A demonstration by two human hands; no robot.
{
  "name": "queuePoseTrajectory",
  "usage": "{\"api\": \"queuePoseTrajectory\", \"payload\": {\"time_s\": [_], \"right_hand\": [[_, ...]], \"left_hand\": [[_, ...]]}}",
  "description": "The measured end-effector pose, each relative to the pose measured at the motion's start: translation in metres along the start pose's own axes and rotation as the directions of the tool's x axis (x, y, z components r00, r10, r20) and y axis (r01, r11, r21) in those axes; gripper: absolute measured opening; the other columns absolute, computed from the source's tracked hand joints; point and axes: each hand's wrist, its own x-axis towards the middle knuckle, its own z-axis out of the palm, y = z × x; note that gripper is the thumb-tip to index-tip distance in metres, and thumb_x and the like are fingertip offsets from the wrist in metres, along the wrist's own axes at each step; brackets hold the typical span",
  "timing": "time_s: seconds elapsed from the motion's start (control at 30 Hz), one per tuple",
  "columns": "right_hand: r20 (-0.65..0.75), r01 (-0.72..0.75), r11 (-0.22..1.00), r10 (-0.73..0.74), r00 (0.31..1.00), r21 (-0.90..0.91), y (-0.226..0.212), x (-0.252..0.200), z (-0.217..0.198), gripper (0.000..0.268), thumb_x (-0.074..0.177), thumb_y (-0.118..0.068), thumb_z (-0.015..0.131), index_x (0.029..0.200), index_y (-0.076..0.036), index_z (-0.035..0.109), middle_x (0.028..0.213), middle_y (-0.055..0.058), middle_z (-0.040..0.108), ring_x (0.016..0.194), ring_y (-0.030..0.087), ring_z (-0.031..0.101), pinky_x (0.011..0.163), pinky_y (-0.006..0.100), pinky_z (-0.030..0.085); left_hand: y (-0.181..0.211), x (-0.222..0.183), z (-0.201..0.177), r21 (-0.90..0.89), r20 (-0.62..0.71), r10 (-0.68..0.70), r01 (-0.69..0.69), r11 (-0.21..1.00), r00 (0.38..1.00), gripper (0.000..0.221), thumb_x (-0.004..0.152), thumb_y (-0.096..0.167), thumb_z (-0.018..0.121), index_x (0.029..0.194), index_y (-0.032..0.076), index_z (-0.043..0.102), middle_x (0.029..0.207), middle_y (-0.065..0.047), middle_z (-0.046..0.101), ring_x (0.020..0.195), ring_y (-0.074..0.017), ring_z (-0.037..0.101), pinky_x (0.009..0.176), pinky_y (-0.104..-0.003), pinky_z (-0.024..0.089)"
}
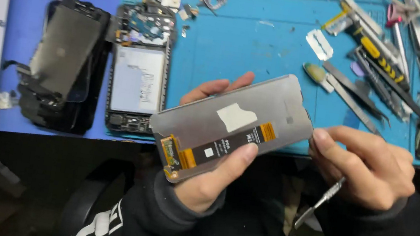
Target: The person holds a replacement phone display panel on a blue work mat and uses a small blade to scrape and peel old adhesive residue from its metal back along the edges, working around the panel's perimeter, then sets the panel down on the mat.
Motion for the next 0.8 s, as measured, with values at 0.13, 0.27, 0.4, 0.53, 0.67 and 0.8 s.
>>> {"api": "queuePoseTrajectory", "payload": {"time_s": [0.13,0.27,0.4,0.53,0.67,0.8], "right_hand": [[0.001,0.002,1.0,-0.002,1.0,0.009,-0.001,0.004,0.0,0.031,0.086,0.006,0.088,0.111,-0.005,0.073,0.099,0.011,0.069,0.076,0.023,0.07,0.061,0.031,0.057],[0.01,-0.003,0.999,0.003,1.0,0.037,-0.003,0.006,-0.004,0.032,0.085,0.008,0.087,0.111,-0.005,0.073,0.099,0.01,0.069,0.075,0.022,0.07,0.064,0.032,0.057],[0.058,0.001,0.999,-0.003,0.998,0.035,0.001,0.001,-0.005,0.036,0.084,0.007,0.087,0.115,-0.006,0.072,0.101,0.01,0.069,0.076,0.021,0.07,0.06,0.03,0.055],[0.105,0.017,0.996,-0.026,0.994,0.089,0.004,0.007,-0.007,0.036,0.076,0.007,0.084,0.109,0.0,0.072,0.093,0.012,0.07,0.071,0.022,0.07,0.06,0.034,0.056],[-0.002,-0.43,0.873,0.442,0.897,0.23,0.004,0.013,-0.004,0.019,0.095,0.003,0.078,0.106,0.004,0.062,0.104,0.015,0.068,0.071,0.012,0.062,0.057,0.022,0.047],[0.201,-0.763,0.54,0.753,0.626,0.354,-0.006,0.024,-0.008,0.012,0.099,-0.002,0.071,0.109,0.004,0.067,0.095,0.007,0.066,0.061,0.001,0.047,0.055,0.014,0.035]], "left_hand": [[-0.002,0.001,-0.003,0.008,0.001,-0.032,0.032,0.999,1.0,0.071,0.097,-0.002,0.069,0.156,0.004,0.03,0.171,-0.029,0.037,0.156,-0.0307,0.045,0.13,-0.047,0.042],[-0.002,0.003,-0.003,-0.019,0.017,-0.036,0.036,0.999,0.999,0.069,0.098,-0.004,0.069,0.155,0.004,0.032,0.169,-0.028,0.037,0.152,-0.0295,0.047,0.13,-0.047,0.043],[-0.004,0.002,-0.005,-0.044,0.029,-0.007,0.008,0.999,1.0,0.068,0.099,-0.007,0.068,0.156,0.006,0.032,0.163,-0.029,0.042,0.148,-0.0277,0.049,0.126,-0.044,0.043],[-0.004,0.005,-0.011,-0.02,-0.016,0.0,0.0,1.0,1.0,0.067,0.099,-0.007,0.068,0.153,0.005,0.032,0.16,-0.029,0.046,0.147,-0.0286,0.051,0.126,-0.044,0.043],[-0.007,0.004,-0.016,0.017,-0.02,0.029,-0.029,0.999,0.999,0.065,0.099,-0.007,0.068,0.152,0.004,0.032,0.159,-0.028,0.047,0.147,-0.0276,0.051,0.127,-0.043,0.043],[-0.002,0.005,-0.016,0.031,-0.026,0.018,-0.017,0.999,0.999,0.063,0.099,-0.007,0.068,0.149,0.003,0.032,0.16,-0.027,0.047,0.146,-0.0269,0.052,0.128,-0.042,0.042]]}}
